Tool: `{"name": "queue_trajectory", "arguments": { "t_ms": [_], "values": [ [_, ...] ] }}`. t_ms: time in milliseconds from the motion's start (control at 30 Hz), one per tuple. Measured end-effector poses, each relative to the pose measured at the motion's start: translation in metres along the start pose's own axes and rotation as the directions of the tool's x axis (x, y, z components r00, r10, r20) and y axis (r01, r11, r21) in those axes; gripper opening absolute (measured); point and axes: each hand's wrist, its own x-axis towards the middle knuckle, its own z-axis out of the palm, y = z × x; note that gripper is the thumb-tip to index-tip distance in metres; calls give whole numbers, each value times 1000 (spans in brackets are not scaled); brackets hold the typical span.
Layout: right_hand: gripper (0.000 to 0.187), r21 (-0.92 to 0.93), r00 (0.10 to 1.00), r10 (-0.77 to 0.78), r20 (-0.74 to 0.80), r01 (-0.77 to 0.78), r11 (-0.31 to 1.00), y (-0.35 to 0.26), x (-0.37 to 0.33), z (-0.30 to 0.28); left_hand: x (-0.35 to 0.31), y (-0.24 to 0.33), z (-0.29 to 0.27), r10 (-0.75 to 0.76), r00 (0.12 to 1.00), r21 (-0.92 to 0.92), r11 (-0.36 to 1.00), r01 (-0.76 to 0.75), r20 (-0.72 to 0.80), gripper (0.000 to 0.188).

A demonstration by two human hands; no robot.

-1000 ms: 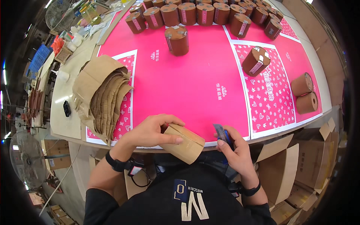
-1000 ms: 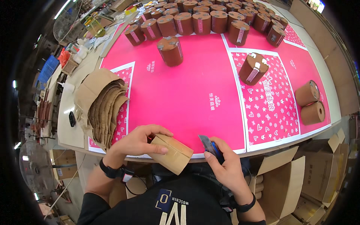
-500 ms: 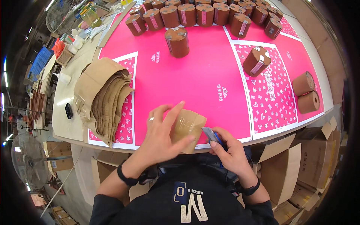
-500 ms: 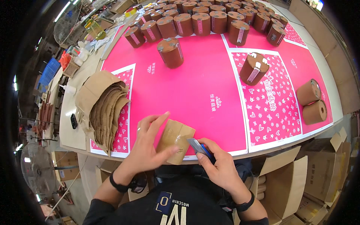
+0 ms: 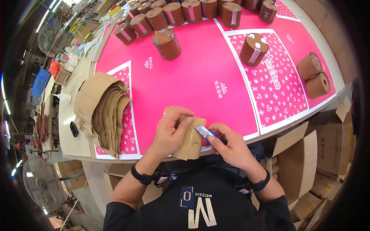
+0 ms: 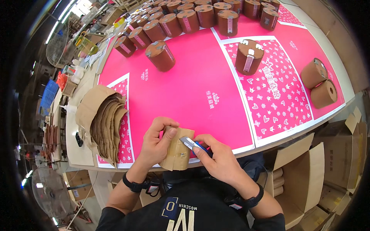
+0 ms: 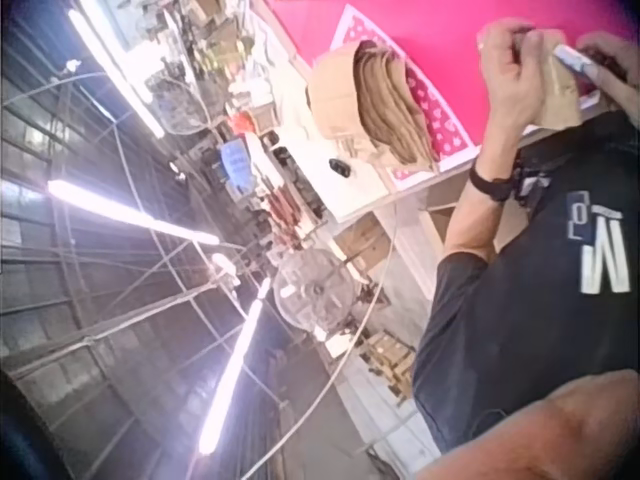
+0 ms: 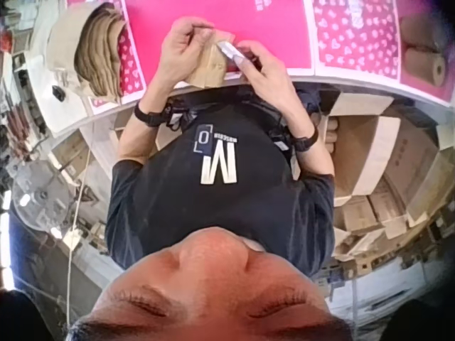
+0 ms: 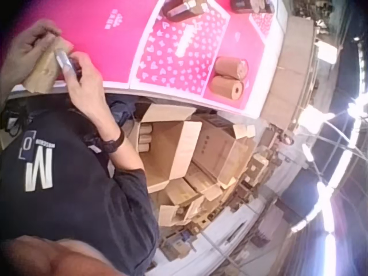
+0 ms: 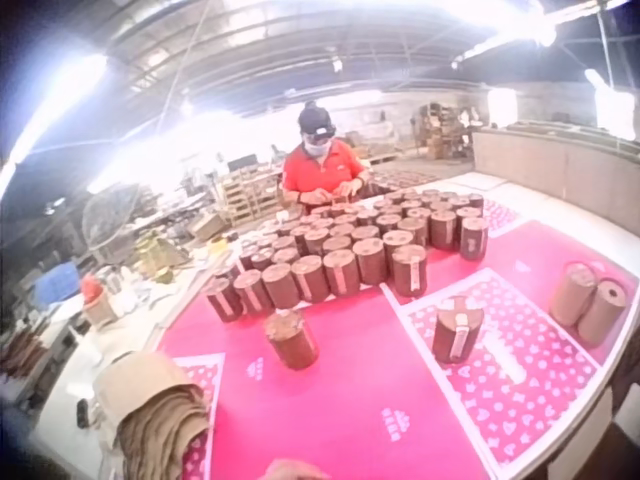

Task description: The person removes cardboard from cylindrical objects using a utility knife, then uses the knife to carve a hole into the center of each cylinder before placing it on a pink surface.

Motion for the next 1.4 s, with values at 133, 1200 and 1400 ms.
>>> {"name": "queue_trajectory", "arguments": {
  "t_ms": [133, 1200, 1400],
  "values": [
    [32, -9, 1000, 2, -7, -2, 1000, -1, 2, 2, 2, 2, -3, 92, 995, 88, 992, -95, 29, 10],
    [27, -312, 981, -82, 176, 135, 940, -27, -15, -7, -1, 16, 15, 46, 996, 232, 972, -27, -78, 17],
    [34, -440, 876, 88, 474, 149, 886, -34, -33, -11, -2, 12, 20, -7, 986, 160, 987, 35, -169, 20]
  ]
}}
